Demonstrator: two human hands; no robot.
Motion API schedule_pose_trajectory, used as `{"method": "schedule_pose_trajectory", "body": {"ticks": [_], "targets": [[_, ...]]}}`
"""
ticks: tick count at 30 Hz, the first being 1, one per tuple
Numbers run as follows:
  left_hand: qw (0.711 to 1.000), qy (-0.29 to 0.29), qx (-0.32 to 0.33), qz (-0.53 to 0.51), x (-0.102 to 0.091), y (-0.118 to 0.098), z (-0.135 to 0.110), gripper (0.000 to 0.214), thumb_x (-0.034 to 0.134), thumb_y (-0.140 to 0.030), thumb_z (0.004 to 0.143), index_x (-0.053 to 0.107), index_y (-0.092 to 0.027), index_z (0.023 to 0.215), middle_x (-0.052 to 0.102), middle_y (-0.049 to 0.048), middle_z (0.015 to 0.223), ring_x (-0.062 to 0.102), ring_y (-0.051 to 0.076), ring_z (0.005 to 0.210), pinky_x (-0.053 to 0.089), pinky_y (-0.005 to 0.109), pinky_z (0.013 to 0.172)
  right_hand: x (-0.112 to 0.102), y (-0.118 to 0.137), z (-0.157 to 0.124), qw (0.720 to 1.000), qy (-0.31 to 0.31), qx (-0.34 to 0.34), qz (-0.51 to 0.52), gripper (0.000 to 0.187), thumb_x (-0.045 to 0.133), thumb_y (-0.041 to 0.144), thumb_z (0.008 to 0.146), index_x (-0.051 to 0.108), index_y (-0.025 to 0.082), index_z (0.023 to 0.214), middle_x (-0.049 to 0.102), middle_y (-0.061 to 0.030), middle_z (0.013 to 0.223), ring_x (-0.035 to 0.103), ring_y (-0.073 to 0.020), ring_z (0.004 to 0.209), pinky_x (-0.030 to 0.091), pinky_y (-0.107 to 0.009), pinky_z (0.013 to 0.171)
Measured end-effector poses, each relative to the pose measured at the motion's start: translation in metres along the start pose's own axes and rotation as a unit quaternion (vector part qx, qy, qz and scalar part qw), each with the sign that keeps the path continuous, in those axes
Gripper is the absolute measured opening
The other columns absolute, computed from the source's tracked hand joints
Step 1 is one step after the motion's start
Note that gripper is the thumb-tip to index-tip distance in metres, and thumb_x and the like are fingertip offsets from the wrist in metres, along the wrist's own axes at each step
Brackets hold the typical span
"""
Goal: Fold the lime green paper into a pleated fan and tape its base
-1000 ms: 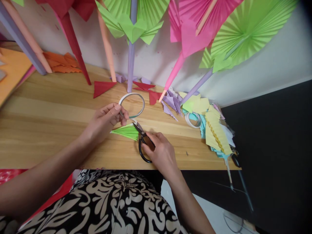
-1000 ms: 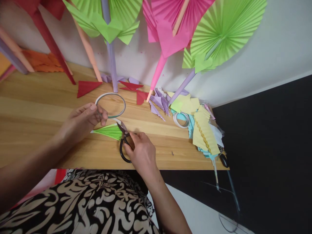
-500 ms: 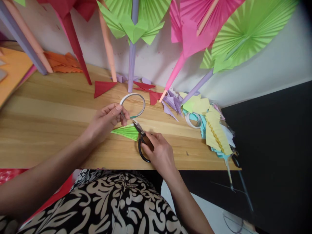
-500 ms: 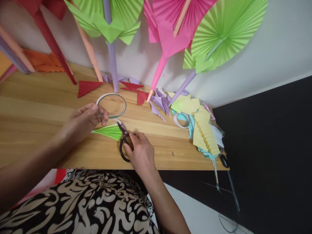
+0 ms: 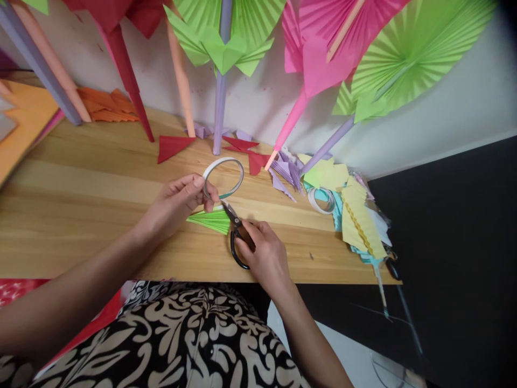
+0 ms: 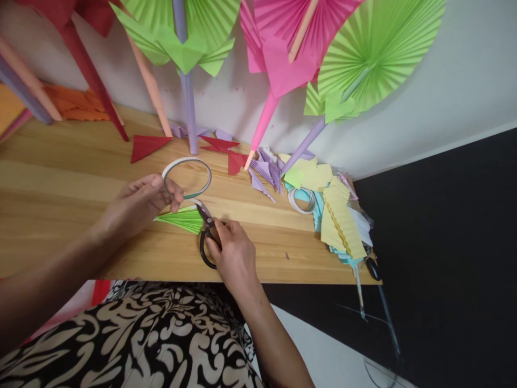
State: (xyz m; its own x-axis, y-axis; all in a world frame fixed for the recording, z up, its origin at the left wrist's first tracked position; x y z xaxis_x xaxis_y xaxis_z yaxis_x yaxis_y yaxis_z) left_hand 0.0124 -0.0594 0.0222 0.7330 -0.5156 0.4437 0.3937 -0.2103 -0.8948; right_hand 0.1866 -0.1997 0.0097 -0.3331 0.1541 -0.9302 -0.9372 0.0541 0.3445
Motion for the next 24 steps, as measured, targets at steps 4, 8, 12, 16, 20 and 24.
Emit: {"method": "schedule_pose_trajectory", "body": {"ticks": [4, 8, 12, 16, 20, 24], "targets": [[0.996, 0.083, 0.020, 0.009, -0.004, -0.002, -0.005, 0.042, 0.060, -0.051, 0.093, 0.072, -0.015, 0.074, 0.070, 0.0051, 0.072, 0.061, 0.014, 0.064, 0.047, 0.026, 0.064, 0.001, -0.002, -0.005, 0.998, -0.055, -0.027, 0.008, 0.038, 0.064, 0.029, 0.091, 0.064, 0.019, 0.127, 0.068, -0.0081, 0.101, 0.067, -0.0200, 0.091, 0.056, -0.028, 0.073], [0.965, 0.258, 0.018, 0.051, -0.005, -0.005, -0.009, 0.039, 0.056, -0.044, 0.097, 0.076, -0.017, 0.076, 0.073, 0.0080, 0.073, 0.067, 0.018, 0.069, 0.051, 0.031, 0.072, -0.002, -0.007, -0.010, 0.988, -0.134, -0.073, 0.023, 0.043, 0.061, 0.029, 0.094, 0.058, 0.019, 0.136, 0.066, -0.0095, 0.102, 0.066, -0.0188, 0.089, 0.056, -0.028, 0.073], [0.904, 0.410, -0.030, 0.117, 0.000, -0.012, -0.013, 0.031, 0.058, -0.041, 0.095, 0.080, -0.021, 0.088, 0.077, 0.0122, 0.081, 0.070, 0.021, 0.072, 0.053, 0.032, 0.072, -0.005, -0.013, -0.014, 0.973, -0.195, -0.122, 0.016, 0.051, 0.058, 0.031, 0.097, 0.048, 0.022, 0.146, 0.065, -0.0100, 0.103, 0.067, -0.0185, 0.087, 0.058, -0.028, 0.072], [0.905, 0.398, -0.013, 0.152, -0.002, -0.028, -0.015, 0.034, 0.063, -0.049, 0.090, 0.081, -0.022, 0.100, 0.076, 0.0109, 0.074, 0.062, 0.016, 0.056, 0.051, 0.028, 0.059, -0.005, -0.018, -0.018, 0.967, -0.214, -0.141, -0.004, 0.053, 0.057, 0.032, 0.097, 0.045, 0.024, 0.148, 0.065, -0.0102, 0.102, 0.067, -0.0182, 0.084, 0.058, -0.028, 0.068], [0.960, 0.168, 0.055, 0.219, -0.010, -0.039, -0.010, 0.041, 0.055, -0.047, 0.096, 0.077, -0.018, 0.080, 0.071, 0.0059, 0.067, 0.055, 0.011, 0.053, 0.046, 0.023, 0.054, -0.005, -0.020, -0.020, 0.964, -0.223, -0.143, -0.005, 0.054, 0.062, 0.029, 0.095, 0.047, 0.024, 0.146, 0.064, -0.0092, 0.101, 0.067, -0.0183, 0.085, 0.060, -0.028, 0.070], [0.930, 0.063, 0.107, 0.347, -0.007, -0.031, -0.005, 0.021, 0.068, -0.036, 0.088, 0.076, -0.018, 0.095, 0.075, 0.0061, 0.095, 0.068, 0.016, 0.088, 0.053, 0.026, 0.081, -0.005, -0.020, -0.020, 0.963, -0.225, -0.148, -0.004, 0.052, 0.061, 0.028, 0.095, 0.047, 0.025, 0.145, 0.063, -0.0089, 0.100, 0.067, -0.0179, 0.085, 0.060, -0.028, 0.071]]}}
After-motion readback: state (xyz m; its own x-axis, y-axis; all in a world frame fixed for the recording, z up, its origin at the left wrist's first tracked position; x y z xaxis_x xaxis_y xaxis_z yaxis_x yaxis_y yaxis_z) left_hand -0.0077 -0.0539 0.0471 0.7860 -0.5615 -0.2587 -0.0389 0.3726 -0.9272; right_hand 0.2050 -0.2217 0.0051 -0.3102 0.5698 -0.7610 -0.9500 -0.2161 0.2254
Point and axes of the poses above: each hand's wrist, its own z-axis towards the middle knuckle, its own x-axis out of the palm, y = z × x, the point moved 1 cm from there along z, towards the middle knuckle
